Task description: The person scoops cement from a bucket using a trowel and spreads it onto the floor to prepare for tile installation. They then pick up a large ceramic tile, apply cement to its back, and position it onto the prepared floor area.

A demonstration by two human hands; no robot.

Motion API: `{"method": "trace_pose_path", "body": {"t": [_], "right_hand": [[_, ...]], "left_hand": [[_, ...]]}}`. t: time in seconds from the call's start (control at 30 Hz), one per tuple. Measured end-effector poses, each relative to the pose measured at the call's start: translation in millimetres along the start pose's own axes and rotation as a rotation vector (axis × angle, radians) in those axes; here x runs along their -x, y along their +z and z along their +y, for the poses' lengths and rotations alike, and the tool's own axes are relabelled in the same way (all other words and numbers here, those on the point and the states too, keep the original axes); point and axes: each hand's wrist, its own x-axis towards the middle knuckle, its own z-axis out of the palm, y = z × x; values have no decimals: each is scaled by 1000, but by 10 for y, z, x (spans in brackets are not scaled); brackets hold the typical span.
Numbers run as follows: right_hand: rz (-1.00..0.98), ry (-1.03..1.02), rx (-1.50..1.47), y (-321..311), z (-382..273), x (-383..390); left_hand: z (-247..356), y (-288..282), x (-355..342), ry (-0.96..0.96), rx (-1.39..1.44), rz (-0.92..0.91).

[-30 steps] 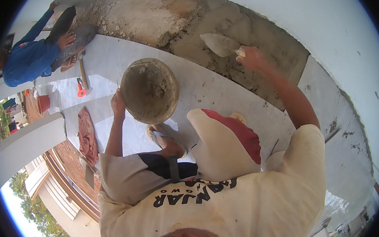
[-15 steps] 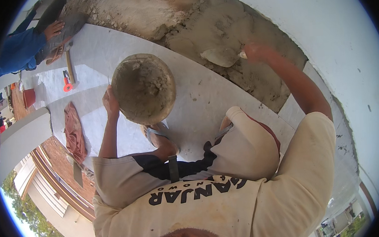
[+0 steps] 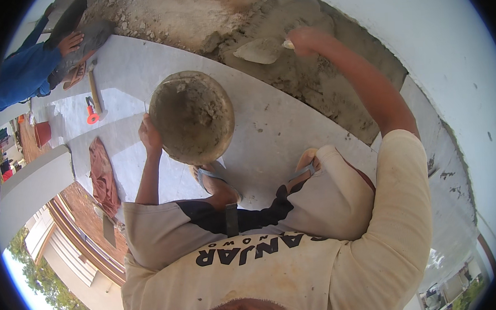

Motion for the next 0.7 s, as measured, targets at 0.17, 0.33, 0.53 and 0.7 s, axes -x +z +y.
{"method": "trace_pose_path", "body": {"t": [0.17,0.33,0.53,0.7], "right_hand": [[-118,-35,188,86,-84,-18],[-167,-25,157,312,142,698],[-100,72,94,379,103,1453],[119,176,168,543,191,1462]], "left_hand": [[103,-63,91,-24,63,-79],[40,14,59,-35,156,-55],[-131,-34,7,-46,93,-41],[-44,17,11,-8,76,-49]]}}
